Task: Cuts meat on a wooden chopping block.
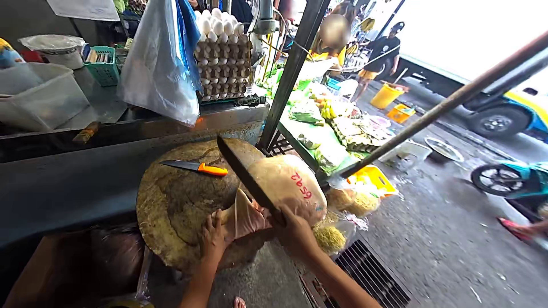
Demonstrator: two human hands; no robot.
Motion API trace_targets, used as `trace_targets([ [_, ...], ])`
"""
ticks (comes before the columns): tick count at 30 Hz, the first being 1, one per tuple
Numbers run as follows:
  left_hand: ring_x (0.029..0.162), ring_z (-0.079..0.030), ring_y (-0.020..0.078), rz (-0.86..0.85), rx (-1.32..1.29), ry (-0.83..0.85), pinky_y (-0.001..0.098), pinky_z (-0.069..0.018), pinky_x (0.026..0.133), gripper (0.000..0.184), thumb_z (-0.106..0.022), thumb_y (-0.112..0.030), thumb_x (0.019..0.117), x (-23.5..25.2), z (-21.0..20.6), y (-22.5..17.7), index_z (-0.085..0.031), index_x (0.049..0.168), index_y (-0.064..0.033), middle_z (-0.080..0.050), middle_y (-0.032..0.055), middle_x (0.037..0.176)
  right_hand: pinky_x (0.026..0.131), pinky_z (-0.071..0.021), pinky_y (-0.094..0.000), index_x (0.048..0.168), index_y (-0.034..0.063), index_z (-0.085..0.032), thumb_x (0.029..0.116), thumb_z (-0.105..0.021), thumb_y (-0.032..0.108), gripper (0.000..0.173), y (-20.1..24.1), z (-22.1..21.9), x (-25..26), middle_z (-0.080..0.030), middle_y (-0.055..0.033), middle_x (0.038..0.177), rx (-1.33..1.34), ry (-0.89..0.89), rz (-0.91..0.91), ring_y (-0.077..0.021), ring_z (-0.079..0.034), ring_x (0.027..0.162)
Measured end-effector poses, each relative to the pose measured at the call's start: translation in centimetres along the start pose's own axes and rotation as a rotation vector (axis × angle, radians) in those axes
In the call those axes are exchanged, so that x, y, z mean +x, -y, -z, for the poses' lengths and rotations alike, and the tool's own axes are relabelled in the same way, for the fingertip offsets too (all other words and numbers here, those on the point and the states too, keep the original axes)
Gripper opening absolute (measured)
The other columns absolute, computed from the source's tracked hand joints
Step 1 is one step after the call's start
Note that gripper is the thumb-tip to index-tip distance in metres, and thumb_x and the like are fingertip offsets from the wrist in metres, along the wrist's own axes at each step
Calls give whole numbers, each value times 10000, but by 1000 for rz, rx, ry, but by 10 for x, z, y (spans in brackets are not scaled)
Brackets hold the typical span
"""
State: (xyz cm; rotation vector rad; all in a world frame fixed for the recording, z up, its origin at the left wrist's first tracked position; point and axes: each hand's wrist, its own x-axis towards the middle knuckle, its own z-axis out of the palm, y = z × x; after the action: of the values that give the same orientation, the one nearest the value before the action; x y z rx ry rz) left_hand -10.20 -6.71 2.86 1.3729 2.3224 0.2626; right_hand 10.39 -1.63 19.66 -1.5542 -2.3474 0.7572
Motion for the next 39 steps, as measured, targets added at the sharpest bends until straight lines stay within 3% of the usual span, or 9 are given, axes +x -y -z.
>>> trace_targets([
  [4, 1421, -416, 465, 5, 54, 37, 592, -407, 1094, 1082, -857, -335, 816, 1, 3, -2, -182, 1656, -235, -272, 255, 1640, 514, -541, -323, 1078, 23, -629, 1029, -570, 369, 355, 66, 81, -8, -621, -20, 701, 187, -580, 576, -101, -603, 562],
  [9, 1411, -430, 449, 10, 71, 53, 591, -422, 1073, 1099, -853, -393, 810, 0, 13, -8, -169, 1657, -241, -273, 241, 1641, 455, -558, -302, 906, 94, -488, 1023, -496, 133, 124, 184, 178, 5, -560, 52, 663, 700, -1051, 1058, -93, -587, 515],
  [11, 1405, -436, 447, 7, 72, 51, 589, -428, 1068, 1114, -857, -431, 797, -1, 13, -9, -176, 1656, -235, -281, 237, 1638, 436, -542, -300, 903, 72, -463, 1043, -467, 141, 156, 163, 146, 6, -521, 25, 630, 685, -946, 950, -109, -554, 487],
  [13, 1414, -427, 446, -4, 60, 58, 593, -423, 1074, 1127, -859, -462, 791, -1, 14, -10, -178, 1655, -220, -283, 233, 1639, 502, -517, -347, 1005, -24, -539, 1047, -536, 240, 266, 69, 51, 3, -542, -56, 635, 383, -652, 537, -172, -562, 523],
  [16, 1407, -435, 464, -33, -55, 29, 625, -397, 1105, 1099, -880, -415, 762, -3, 6, -9, -262, 1636, -163, -372, 258, 1589, 873, -545, -605, 1357, 22, -531, 1069, -513, 382, 462, -41, -47, -1, -708, -235, 1009, -96, 55, -132, -418, -708, 972],
  [18, 1387, -461, 454, -32, -63, -5, 591, -392, 1126, 1020, -856, -305, 783, -7, -1, -4, -300, 1625, -152, -438, 265, 1537, 916, -522, -630, 1404, 53, -501, 1076, -492, 401, 479, -43, -58, 3, -703, -249, 1107, -196, 269, -301, -446, -686, 1075],
  [26, 1350, -494, 449, -58, -20, -63, 572, -466, 1043, 1079, -892, -372, 759, 0, -3, 5, -285, 1628, -172, -432, 258, 1537, 886, -524, -602, 1338, 86, -559, 1049, -558, 408, 432, -16, -21, 0, -708, -207, 1033, -112, 249, -239, -400, -695, 1008],
  [32, 1406, -436, 453, -56, 45, 54, 587, -420, 1082, 1110, -880, -372, 789, 5, 18, -2, -203, 1650, -195, -337, 254, 1605, 713, -537, -557, 1220, 22, -631, 1013, -613, 379, 414, -12, 13, -13, -677, -159, 811, 28, -207, -31, -344, -677, 755],
  [39, 1506, -277, 452, -60, 131, 137, 616, -343, 1138, 1174, -864, -488, 782, 14, 41, -23, -145, 1658, -184, -272, 246, 1640, 634, -552, -519, 1198, 8, -656, 988, -623, 360, 411, -82, -12, -30, -669, -135, 775, 218, -420, -81, -277, -661, 649],
])
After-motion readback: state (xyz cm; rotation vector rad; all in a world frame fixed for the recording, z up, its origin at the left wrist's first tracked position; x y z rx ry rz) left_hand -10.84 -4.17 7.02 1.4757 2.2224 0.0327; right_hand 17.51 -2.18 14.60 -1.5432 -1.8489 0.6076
